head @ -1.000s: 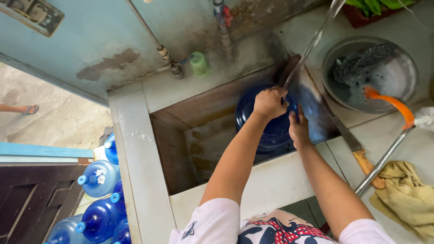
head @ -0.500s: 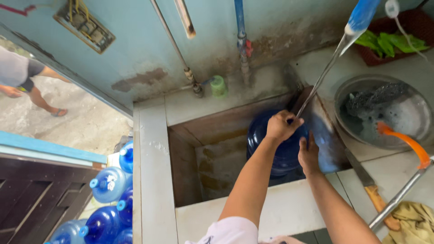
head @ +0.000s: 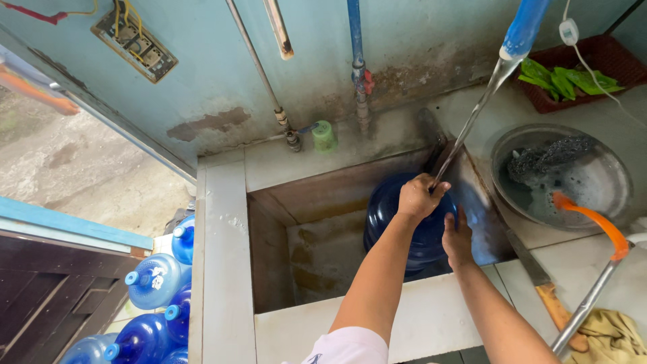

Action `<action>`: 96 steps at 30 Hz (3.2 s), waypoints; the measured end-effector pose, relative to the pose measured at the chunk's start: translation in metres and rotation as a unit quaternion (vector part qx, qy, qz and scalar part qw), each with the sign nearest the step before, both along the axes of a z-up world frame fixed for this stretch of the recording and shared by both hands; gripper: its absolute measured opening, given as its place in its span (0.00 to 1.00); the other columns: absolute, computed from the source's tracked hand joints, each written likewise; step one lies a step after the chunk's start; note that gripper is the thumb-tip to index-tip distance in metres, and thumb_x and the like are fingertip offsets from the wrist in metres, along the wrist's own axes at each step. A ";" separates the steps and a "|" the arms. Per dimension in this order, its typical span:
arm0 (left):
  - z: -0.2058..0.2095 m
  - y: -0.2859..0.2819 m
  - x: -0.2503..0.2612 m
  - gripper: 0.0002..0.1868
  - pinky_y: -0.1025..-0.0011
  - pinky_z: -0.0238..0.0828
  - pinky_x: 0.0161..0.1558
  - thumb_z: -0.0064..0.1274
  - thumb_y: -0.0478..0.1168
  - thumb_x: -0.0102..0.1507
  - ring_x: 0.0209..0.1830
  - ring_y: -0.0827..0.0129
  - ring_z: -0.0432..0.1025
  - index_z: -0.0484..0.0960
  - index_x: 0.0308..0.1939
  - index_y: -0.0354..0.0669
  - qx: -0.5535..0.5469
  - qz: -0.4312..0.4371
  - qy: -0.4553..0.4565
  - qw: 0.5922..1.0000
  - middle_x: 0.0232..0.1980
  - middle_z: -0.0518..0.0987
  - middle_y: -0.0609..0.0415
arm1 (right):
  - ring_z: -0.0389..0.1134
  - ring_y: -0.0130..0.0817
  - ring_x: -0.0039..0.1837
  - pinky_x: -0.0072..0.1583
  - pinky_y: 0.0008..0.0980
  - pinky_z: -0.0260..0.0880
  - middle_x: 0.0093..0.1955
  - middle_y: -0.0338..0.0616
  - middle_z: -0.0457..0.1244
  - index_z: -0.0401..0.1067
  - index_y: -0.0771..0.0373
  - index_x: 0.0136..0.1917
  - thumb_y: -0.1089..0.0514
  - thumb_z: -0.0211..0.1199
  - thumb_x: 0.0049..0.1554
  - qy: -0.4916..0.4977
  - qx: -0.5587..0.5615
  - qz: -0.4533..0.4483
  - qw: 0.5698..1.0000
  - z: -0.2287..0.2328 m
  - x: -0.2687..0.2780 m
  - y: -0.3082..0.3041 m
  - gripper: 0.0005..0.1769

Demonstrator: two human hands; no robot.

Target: The person cleans a large blue water jug in a sink. They scrub the exterior with a steel wool pad, then use a long-handled brush to scrub the interior. The jug is rinsed thoroughly with running water from a tap before being placed back on the floor.

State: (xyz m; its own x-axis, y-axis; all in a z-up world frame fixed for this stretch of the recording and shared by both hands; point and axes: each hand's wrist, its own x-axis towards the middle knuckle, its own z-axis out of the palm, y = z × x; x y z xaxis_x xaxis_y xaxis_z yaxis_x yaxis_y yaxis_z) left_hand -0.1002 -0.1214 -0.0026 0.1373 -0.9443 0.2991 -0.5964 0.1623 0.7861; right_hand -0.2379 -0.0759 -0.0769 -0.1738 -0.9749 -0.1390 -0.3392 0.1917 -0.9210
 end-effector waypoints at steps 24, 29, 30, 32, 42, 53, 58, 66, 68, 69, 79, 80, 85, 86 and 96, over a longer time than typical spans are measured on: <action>-0.005 0.018 0.012 0.23 0.59 0.76 0.48 0.66 0.62 0.50 0.47 0.54 0.78 0.86 0.33 0.48 0.003 0.015 0.011 1.000 0.46 0.82 0.49 | 0.66 0.54 0.66 0.66 0.44 0.65 0.66 0.66 0.64 0.57 0.63 0.81 0.46 0.52 0.68 0.046 -0.053 0.040 0.997 -0.026 0.000 -0.007 0.34; -0.003 0.022 -0.011 0.21 0.58 0.77 0.49 0.66 0.61 0.51 0.51 0.52 0.76 0.88 0.36 0.53 0.051 0.117 -0.009 0.992 0.48 0.80 0.47 | 0.65 0.53 0.68 0.67 0.43 0.64 0.71 0.63 0.61 0.54 0.61 0.82 0.45 0.52 0.69 0.037 -0.037 0.042 0.998 -0.018 -0.005 -0.006 0.34; -0.004 0.023 -0.017 0.21 0.58 0.77 0.49 0.66 0.61 0.50 0.51 0.52 0.76 0.88 0.36 0.54 0.059 0.144 -0.015 0.988 0.48 0.79 0.47 | 0.64 0.53 0.69 0.67 0.43 0.63 0.72 0.62 0.59 0.53 0.61 0.82 0.45 0.52 0.70 0.030 -0.041 0.045 0.998 -0.018 -0.006 -0.003 0.34; -0.006 0.023 -0.026 0.22 0.57 0.77 0.48 0.66 0.62 0.50 0.53 0.52 0.75 0.88 0.39 0.55 0.074 0.185 -0.020 0.980 0.49 0.78 0.47 | 0.63 0.52 0.70 0.67 0.43 0.63 0.75 0.60 0.57 0.50 0.58 0.83 0.44 0.51 0.69 0.011 0.005 0.039 0.999 -0.019 -0.007 -0.003 0.35; -0.020 0.033 -0.046 0.31 0.58 0.78 0.47 0.63 0.68 0.50 0.54 0.52 0.77 0.86 0.50 0.59 0.068 0.241 -0.031 0.968 0.52 0.79 0.47 | 0.61 0.41 0.74 0.68 0.42 0.65 0.82 0.46 0.52 0.40 0.48 0.86 0.44 0.52 0.70 -0.136 0.061 0.081 0.986 -0.029 -0.021 -0.007 0.38; -0.027 0.007 -0.048 0.40 0.55 0.79 0.46 0.60 0.72 0.46 0.56 0.53 0.77 0.83 0.58 0.63 0.092 0.273 -0.005 0.957 0.55 0.79 0.47 | 0.59 0.41 0.76 0.66 0.49 0.66 0.81 0.43 0.51 0.35 0.41 0.86 0.43 0.52 0.68 -0.121 0.143 0.123 0.975 0.016 -0.033 -0.005 0.41; -0.030 0.003 -0.051 0.40 0.56 0.82 0.46 0.57 0.73 0.49 0.55 0.56 0.80 0.82 0.60 0.64 0.095 0.276 -0.020 0.956 0.55 0.80 0.48 | 0.58 0.43 0.78 0.68 0.49 0.66 0.82 0.44 0.49 0.34 0.40 0.86 0.43 0.51 0.69 -0.099 0.150 0.133 0.975 0.024 -0.034 -0.005 0.41; -0.021 0.003 -0.062 0.28 0.58 0.81 0.45 0.55 0.67 0.56 0.54 0.58 0.80 0.84 0.55 0.63 0.109 0.278 -0.044 0.953 0.56 0.81 0.52 | 0.55 0.45 0.80 0.70 0.49 0.65 0.84 0.46 0.45 0.32 0.39 0.86 0.42 0.50 0.70 -0.048 0.163 0.146 0.975 0.018 -0.038 -0.011 0.40; -0.021 0.004 -0.059 0.26 0.58 0.81 0.46 0.54 0.65 0.58 0.54 0.59 0.80 0.84 0.55 0.62 0.101 0.285 -0.044 0.952 0.56 0.81 0.54 | 0.54 0.45 0.81 0.70 0.49 0.65 0.85 0.46 0.45 0.32 0.38 0.86 0.42 0.50 0.70 -0.033 0.157 0.152 0.975 0.016 -0.037 -0.011 0.40; -0.020 0.004 -0.057 0.26 0.58 0.81 0.46 0.54 0.65 0.58 0.54 0.59 0.80 0.84 0.55 0.62 0.098 0.287 -0.043 0.952 0.56 0.81 0.55 | 0.54 0.46 0.81 0.71 0.49 0.65 0.85 0.46 0.44 0.31 0.38 0.86 0.42 0.49 0.70 -0.031 0.148 0.158 0.976 0.017 -0.036 -0.009 0.40; -0.020 0.000 -0.045 0.31 0.58 0.81 0.43 0.56 0.65 0.55 0.54 0.59 0.79 0.82 0.58 0.61 0.103 0.286 -0.044 0.952 0.58 0.80 0.57 | 0.52 0.55 0.80 0.72 0.52 0.61 0.84 0.54 0.42 0.30 0.45 0.87 0.42 0.49 0.70 0.002 0.169 0.176 0.970 0.025 -0.032 -0.007 0.42; -0.021 0.001 -0.041 0.30 0.57 0.81 0.44 0.56 0.65 0.55 0.54 0.59 0.79 0.82 0.58 0.61 0.109 0.289 -0.052 0.950 0.58 0.80 0.56 | 0.53 0.53 0.79 0.73 0.51 0.60 0.84 0.54 0.44 0.33 0.48 0.87 0.44 0.52 0.70 -0.031 0.146 0.193 0.970 0.019 -0.029 -0.009 0.42; -0.032 0.006 -0.035 0.29 0.59 0.80 0.51 0.57 0.64 0.57 0.53 0.60 0.80 0.83 0.59 0.59 0.082 0.333 -0.067 0.937 0.55 0.81 0.54 | 0.57 0.46 0.79 0.76 0.45 0.56 0.83 0.55 0.53 0.42 0.58 0.89 0.51 0.60 0.74 -0.186 -0.017 0.272 0.944 -0.030 -0.032 -0.033 0.41; -0.034 0.007 -0.035 0.29 0.59 0.80 0.51 0.58 0.63 0.56 0.54 0.59 0.80 0.83 0.58 0.59 0.077 0.336 -0.067 0.936 0.57 0.81 0.54 | 0.57 0.45 0.77 0.75 0.44 0.57 0.82 0.55 0.54 0.42 0.59 0.89 0.51 0.60 0.74 -0.165 -0.027 0.273 0.947 -0.039 -0.032 -0.037 0.40; -0.035 -0.009 -0.085 0.23 0.59 0.79 0.47 0.60 0.62 0.53 0.54 0.59 0.80 0.85 0.48 0.62 0.112 0.278 -0.065 0.952 0.52 0.82 0.57 | 0.57 0.44 0.77 0.74 0.44 0.58 0.82 0.55 0.53 0.40 0.58 0.88 0.51 0.58 0.74 -0.089 0.092 0.209 0.969 -0.043 -0.047 -0.035 0.40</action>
